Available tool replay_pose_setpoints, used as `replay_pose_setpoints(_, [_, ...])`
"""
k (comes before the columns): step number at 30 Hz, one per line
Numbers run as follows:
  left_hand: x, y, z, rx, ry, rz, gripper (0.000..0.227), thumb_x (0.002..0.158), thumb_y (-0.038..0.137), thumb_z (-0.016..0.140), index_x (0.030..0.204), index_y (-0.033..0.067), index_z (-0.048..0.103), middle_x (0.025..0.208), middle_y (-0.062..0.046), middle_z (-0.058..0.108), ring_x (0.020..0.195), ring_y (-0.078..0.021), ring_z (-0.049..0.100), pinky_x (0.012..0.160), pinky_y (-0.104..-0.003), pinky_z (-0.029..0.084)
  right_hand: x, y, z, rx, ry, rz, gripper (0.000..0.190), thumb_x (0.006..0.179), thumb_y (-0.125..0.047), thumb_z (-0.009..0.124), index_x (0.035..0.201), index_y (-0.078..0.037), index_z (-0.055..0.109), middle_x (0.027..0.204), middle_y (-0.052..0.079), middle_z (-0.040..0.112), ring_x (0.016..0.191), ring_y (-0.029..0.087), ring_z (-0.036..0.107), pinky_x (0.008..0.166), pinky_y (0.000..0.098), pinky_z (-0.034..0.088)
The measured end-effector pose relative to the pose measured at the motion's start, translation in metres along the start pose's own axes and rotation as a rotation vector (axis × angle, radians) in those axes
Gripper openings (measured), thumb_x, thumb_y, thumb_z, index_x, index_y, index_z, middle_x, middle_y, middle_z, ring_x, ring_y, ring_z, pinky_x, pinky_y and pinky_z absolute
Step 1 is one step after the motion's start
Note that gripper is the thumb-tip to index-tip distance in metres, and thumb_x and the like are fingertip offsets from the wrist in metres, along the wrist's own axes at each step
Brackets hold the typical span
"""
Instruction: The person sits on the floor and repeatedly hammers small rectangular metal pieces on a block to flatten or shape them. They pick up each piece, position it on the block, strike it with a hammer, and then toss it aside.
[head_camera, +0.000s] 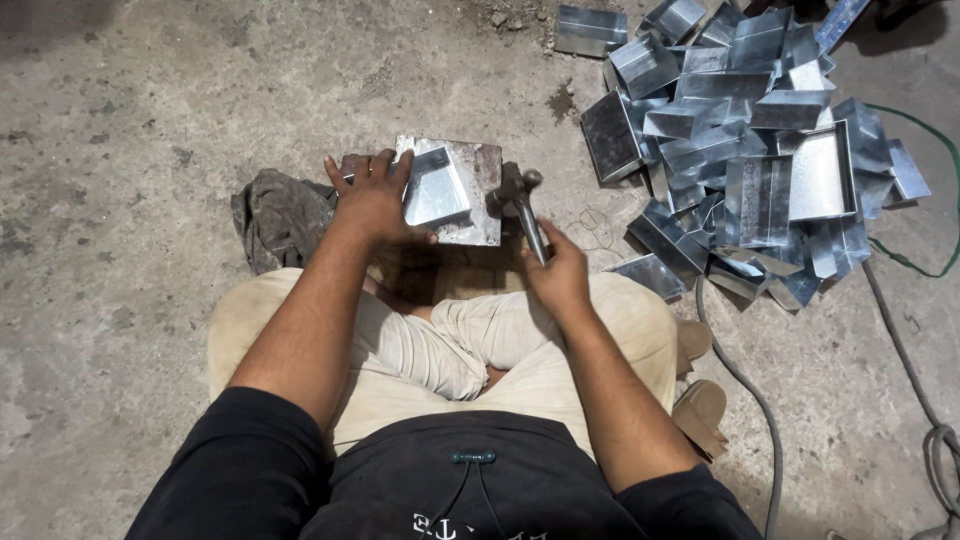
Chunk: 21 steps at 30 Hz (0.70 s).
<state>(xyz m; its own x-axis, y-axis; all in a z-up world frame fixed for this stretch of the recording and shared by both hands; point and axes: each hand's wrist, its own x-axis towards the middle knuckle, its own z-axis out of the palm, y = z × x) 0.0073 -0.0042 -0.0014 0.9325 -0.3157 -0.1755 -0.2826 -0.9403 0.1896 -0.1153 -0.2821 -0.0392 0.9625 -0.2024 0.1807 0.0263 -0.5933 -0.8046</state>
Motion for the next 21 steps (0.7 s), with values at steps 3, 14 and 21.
replay_pose_setpoints(3, [0.0, 0.002, -0.005, -0.044, -0.009, 0.008, 0.132, 0.053, 0.062, 0.092, 0.161, 0.0257, 0.027, 0.161, -0.015, 0.035, 0.149, -0.0413, 0.027, 0.118, -0.067, 0.011, 0.004, -0.046, -0.028, 0.032, 0.003, -0.032, 0.057, 0.09, -0.007, 0.075, 0.145, -0.01, 0.061, 0.084, 0.01, 0.071, 0.068, 0.01, 0.063, 0.063, 0.0256, 0.052])
replay_pose_setpoints(14, [-0.001, 0.015, -0.013, -0.015, -0.085, 0.109, 0.126, 0.057, 0.051, 0.094, 0.161, 0.0333, 0.025, 0.159, -0.009, 0.038, 0.147, -0.038, 0.033, 0.117, -0.068, 0.012, 0.046, -0.062, -0.018, 0.17, 0.341, -0.561, 0.032, 0.101, -0.003, 0.074, 0.128, -0.015, 0.062, 0.105, 0.01, 0.071, 0.088, 0.016, 0.072, 0.075, 0.0254, 0.059])
replay_pose_setpoints(21, [-0.002, 0.014, -0.008, -0.022, -0.062, 0.119, 0.124, 0.058, 0.052, 0.093, 0.161, 0.0327, 0.026, 0.158, -0.009, 0.04, 0.148, -0.0362, 0.033, 0.119, -0.066, 0.013, 0.046, -0.081, -0.014, -0.142, -0.15, 0.081, 0.046, 0.093, -0.007, 0.07, 0.138, -0.017, 0.066, 0.089, 0.007, 0.073, 0.062, 0.017, 0.064, 0.057, 0.0311, 0.052])
